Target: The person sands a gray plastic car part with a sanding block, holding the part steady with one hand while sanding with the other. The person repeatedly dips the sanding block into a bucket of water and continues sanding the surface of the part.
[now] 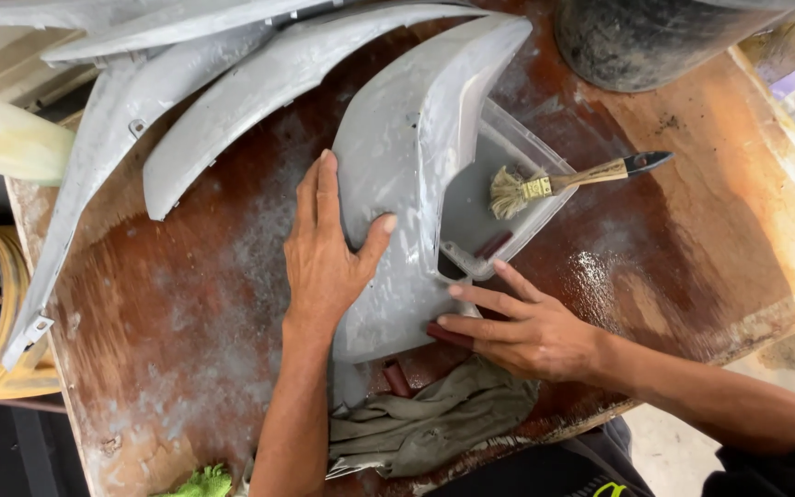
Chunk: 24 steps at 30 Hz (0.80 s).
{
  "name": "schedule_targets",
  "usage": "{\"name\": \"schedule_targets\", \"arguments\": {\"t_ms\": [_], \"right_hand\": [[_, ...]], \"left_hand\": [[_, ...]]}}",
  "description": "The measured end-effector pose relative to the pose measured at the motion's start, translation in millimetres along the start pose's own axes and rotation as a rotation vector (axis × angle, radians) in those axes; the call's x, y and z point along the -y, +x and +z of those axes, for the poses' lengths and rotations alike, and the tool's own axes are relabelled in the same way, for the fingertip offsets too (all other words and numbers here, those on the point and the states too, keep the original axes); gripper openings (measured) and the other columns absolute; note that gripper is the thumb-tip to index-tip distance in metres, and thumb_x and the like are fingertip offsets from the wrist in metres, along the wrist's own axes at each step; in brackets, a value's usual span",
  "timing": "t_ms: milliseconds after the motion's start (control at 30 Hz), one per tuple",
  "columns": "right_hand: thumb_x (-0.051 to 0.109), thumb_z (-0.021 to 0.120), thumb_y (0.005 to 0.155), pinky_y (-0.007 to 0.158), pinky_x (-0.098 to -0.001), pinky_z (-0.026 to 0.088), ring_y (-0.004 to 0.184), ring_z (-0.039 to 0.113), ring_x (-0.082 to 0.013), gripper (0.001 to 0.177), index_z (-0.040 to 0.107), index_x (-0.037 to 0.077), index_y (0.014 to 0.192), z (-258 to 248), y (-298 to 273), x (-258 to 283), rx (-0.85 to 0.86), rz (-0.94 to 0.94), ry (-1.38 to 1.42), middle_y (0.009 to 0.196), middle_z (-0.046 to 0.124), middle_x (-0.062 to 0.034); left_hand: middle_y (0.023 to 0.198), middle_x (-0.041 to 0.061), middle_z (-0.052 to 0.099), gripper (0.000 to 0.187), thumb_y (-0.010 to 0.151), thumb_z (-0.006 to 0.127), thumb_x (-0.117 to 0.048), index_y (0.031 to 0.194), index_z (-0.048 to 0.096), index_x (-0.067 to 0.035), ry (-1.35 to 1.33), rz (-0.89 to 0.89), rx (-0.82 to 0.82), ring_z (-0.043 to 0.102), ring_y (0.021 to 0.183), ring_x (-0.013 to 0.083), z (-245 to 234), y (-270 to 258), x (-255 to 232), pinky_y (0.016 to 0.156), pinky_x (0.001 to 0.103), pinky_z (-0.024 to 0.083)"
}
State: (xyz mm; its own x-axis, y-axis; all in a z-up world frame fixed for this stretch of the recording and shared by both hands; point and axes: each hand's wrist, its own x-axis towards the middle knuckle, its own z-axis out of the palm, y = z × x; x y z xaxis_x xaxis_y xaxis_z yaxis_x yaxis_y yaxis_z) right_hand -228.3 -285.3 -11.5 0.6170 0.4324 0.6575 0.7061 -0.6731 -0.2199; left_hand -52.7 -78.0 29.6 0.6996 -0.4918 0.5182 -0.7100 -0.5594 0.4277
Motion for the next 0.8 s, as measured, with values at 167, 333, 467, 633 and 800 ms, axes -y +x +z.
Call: {"name": "schedule_targets", "arguments": {"t_ms": [167, 333, 467, 633, 800], "right_hand": [[0.016, 0.066, 0.093, 0.124, -0.0624, 0.016, 0.145, 0.048, -0.0257, 0.011, 0.078, 0.015, 0.093, 19, 19, 13, -0.005, -0.073, -0.033, 0.139, 0.067, 0.0066], [0.017, 0.065, 0.093, 0.123, -0.0611, 0.020, 0.142, 0.051, -0.0255, 0.013, 0.078, 0.014, 0.091, -3, 6, 1, 0.030, -0.086, 0.003, 0.137, 0.068, 0.0059], [0.022, 0.056, 0.101, 0.119, -0.0607, 0.029, 0.133, 0.059, -0.0298, 0.020, 0.074, 0.014, 0.105, -8, -11, 8, -0.018, 0.044, -0.013, 0.136, 0.069, 0.0009], [0.021, 0.062, 0.098, 0.116, -0.0561, 0.035, 0.126, 0.065, -0.0293, 0.022, 0.075, 0.012, 0.114, 11, -19, 16, -0.163, 0.228, -0.065, 0.130, 0.072, -0.0020], [0.021, 0.065, 0.095, 0.106, -0.0527, 0.051, 0.108, 0.073, -0.0325, 0.020, 0.078, 0.005, 0.098, -6, -19, 0, -0.344, 0.468, -0.078, 0.118, 0.075, -0.0079]], "left_hand": [[0.145, 0.017, 0.051, 0.083, 0.098, 0.065, -0.055, 0.158, 0.037, -0.005, -0.008, 0.009, -0.004, 0.063, 0.125, 0.0376, 0, -2, 1, 0.093, 0.049, 0.057], [0.144, 0.017, 0.052, 0.082, 0.098, 0.065, -0.054, 0.158, 0.037, -0.005, -0.027, 0.018, -0.014, 0.063, 0.126, 0.0371, -2, -2, 2, 0.094, 0.047, 0.058], [0.145, 0.018, 0.052, 0.083, 0.098, 0.066, -0.054, 0.158, 0.038, -0.003, -0.007, 0.019, -0.013, 0.062, 0.127, 0.0379, -1, -1, 3, 0.094, 0.049, 0.057], [0.145, 0.020, 0.051, 0.081, 0.098, 0.064, -0.053, 0.156, 0.040, -0.001, 0.002, 0.055, -0.021, 0.062, 0.127, 0.0387, 0, -2, 0, 0.095, 0.049, 0.056], [0.148, 0.023, 0.048, 0.071, 0.102, 0.060, -0.047, 0.151, 0.046, 0.003, 0.038, 0.174, -0.093, 0.056, 0.133, 0.0405, -3, 5, -6, 0.106, 0.048, 0.050]]}}
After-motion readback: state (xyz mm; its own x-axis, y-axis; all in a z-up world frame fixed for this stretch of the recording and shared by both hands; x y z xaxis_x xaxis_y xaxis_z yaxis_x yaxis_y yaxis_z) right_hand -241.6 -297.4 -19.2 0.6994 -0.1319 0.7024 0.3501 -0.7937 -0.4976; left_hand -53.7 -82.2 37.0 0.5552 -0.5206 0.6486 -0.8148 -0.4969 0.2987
